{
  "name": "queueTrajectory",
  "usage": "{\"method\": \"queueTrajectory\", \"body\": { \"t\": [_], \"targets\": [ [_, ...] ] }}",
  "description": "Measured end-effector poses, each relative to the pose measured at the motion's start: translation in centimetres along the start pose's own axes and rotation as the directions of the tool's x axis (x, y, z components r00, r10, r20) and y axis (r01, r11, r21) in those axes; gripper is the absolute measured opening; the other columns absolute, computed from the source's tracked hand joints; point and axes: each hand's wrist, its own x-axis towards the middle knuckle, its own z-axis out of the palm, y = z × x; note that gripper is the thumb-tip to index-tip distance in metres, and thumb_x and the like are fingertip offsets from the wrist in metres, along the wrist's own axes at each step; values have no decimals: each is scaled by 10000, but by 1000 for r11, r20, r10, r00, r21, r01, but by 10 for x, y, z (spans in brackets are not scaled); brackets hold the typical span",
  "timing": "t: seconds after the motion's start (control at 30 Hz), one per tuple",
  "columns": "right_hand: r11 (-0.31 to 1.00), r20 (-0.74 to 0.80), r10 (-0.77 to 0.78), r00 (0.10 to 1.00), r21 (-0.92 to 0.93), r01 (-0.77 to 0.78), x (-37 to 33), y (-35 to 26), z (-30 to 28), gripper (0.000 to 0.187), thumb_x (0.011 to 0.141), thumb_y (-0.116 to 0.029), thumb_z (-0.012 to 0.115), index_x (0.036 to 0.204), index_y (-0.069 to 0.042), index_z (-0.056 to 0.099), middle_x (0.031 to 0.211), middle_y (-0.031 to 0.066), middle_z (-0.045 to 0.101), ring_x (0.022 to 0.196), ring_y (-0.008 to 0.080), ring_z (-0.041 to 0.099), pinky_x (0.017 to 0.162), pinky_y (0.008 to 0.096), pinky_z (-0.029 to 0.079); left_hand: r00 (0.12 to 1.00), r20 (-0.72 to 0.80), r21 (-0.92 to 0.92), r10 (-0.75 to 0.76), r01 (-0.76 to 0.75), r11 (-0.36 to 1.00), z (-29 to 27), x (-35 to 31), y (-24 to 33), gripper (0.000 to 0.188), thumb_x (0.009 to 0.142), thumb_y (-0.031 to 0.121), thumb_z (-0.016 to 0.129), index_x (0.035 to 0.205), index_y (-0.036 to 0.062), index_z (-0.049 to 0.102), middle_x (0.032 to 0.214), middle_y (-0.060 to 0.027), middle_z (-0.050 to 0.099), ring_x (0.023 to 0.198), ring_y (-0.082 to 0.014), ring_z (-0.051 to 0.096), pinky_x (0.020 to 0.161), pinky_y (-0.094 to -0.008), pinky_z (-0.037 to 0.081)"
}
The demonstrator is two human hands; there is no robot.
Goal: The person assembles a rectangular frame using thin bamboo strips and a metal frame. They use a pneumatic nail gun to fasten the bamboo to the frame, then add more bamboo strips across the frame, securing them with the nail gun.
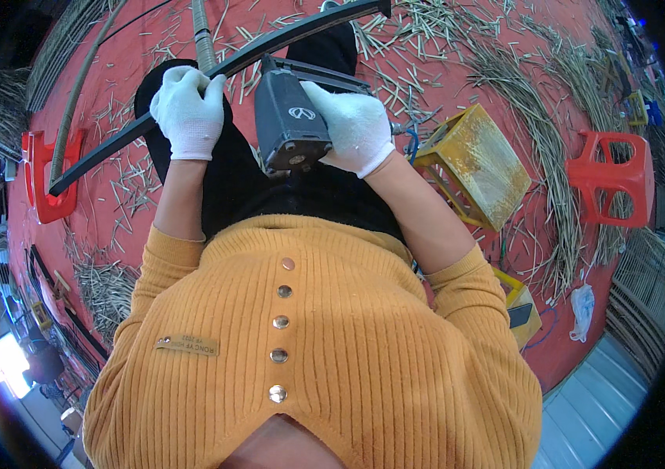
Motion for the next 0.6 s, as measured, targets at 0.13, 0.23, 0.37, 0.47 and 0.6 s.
{"method": "queueTrajectory", "body": {
  "t": [0.13,0.23,0.37,0.47,0.6],
  "targets": [
    [1000,-9,-15,1000,-17,14,0,2,2,705,646,-352,838,1266,-126,589,778,118,662,687,308,669,603,378,517,1000,-11,2,10,-10,1000,0,0,0,207,759,295,786,711,109,708,958,-39,647,867,-263,623,848,-430,406],
    [1000,-3,-11,1000,-17,11,-1,3,3,708,650,-358,835,1272,-125,587,780,116,664,683,309,667,599,381,515,1000,-15,2,23,-23,1000,-1,-1,-1,203,758,290,787,703,110,712,958,-38,646,868,-259,623,843,-428,405],
    [999,11,1,1000,-36,-1,-1,5,6,659,658,-359,830,1227,-122,599,774,115,662,683,307,668,597,383,514,1000,-15,-15,24,-24,1000,0,-2,-2,200,757,293,790,699,118,714,952,-36,642,875,-255,622,839,-426,402],
    [998,22,13,1000,-62,-12,0,3,8,620,666,-357,823,1194,-118,601,771,113,662,688,303,671,600,383,517,1000,-3,-17,11,-11,1000,1,-2,-3,199,754,296,793,697,124,714,948,-34,639,880,-254,621,837,-425,400],
    [998,41,17,999,-63,-15,2,-3,6,606,677,-347,812,1193,-112,598,762,97,665,691,289,675,608,381,522,1000,-23,-21,9,-9,1000,3,-2,-3,196,751,296,794,693,128,710,948,-35,639,879,-253,621,831,-424,397]
  ]
}}
